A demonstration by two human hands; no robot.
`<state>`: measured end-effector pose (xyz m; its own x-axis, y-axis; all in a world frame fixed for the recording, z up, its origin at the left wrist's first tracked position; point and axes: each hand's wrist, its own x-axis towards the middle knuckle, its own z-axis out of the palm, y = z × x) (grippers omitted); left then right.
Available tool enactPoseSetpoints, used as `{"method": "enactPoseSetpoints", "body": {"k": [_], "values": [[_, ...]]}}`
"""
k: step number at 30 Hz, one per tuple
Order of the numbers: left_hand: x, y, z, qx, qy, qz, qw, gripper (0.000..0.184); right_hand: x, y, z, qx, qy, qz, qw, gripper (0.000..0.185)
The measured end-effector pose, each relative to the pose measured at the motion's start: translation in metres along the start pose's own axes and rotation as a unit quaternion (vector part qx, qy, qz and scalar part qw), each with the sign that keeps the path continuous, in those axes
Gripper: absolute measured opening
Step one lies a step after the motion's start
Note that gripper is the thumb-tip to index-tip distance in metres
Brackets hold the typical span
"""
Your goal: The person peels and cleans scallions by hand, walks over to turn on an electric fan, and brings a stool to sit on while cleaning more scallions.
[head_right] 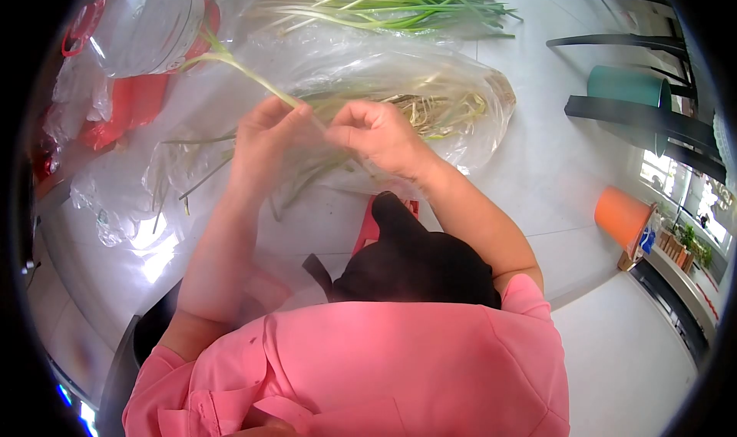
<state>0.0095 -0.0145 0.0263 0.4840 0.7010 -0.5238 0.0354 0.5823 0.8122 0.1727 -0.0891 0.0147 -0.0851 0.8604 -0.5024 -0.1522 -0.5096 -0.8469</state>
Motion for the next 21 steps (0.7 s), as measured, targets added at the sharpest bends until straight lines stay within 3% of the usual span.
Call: {"method": "enactPoseSetpoints", "body": {"k": [7,10,12,13,15,16,18,19,21], "values": [[-0.002,0.003,-0.001,0.004,-0.017,0.011,1.0,0.011,0.001,0.004,-0.004,0.081,-0.021,0.043,0.996,0.011],[-0.002,0.003,-0.002,0.007,-0.028,0.01,1.0,0.013,0.001,0.008,-0.006,0.041,-0.015,0.071,0.997,0.014],[-0.001,0.001,-0.003,0.007,-0.036,0.007,0.999,0.014,0.003,0.021,-0.015,-0.171,0.033,-0.023,0.984,0.016],[0.0,-0.001,-0.004,0.016,-0.036,0.01,0.999,0.014,0.001,0.022,-0.021,-0.17,0.033,-0.024,0.985,0.016],[0.001,-0.001,-0.007,0.026,-0.033,0.012,0.999,0.015,-0.006,0.022,-0.041,-0.489,0.054,-0.032,0.87,0.021],[0.002,-0.001,-0.008,0.037,-0.024,0.006,0.999,0.015,-0.01,0.03,-0.054,-0.489,0.053,-0.033,0.87,0.021],[0.003,-0.001,-0.009,0.048,-0.015,0.0,0.999,0.015,-0.017,0.05,-0.077,-0.679,0.006,0.055,0.732,0.027],[0.004,0.0,-0.01,0.048,-0.008,0.004,0.999,0.015,-0.019,0.05,-0.08,-0.679,0.005,0.055,0.732,0.027],[0.004,0.001,-0.01,0.048,0.0,0.007,0.999,0.015,-0.022,0.048,-0.084,-0.7,0.01,0.174,0.693,0.027]]}}
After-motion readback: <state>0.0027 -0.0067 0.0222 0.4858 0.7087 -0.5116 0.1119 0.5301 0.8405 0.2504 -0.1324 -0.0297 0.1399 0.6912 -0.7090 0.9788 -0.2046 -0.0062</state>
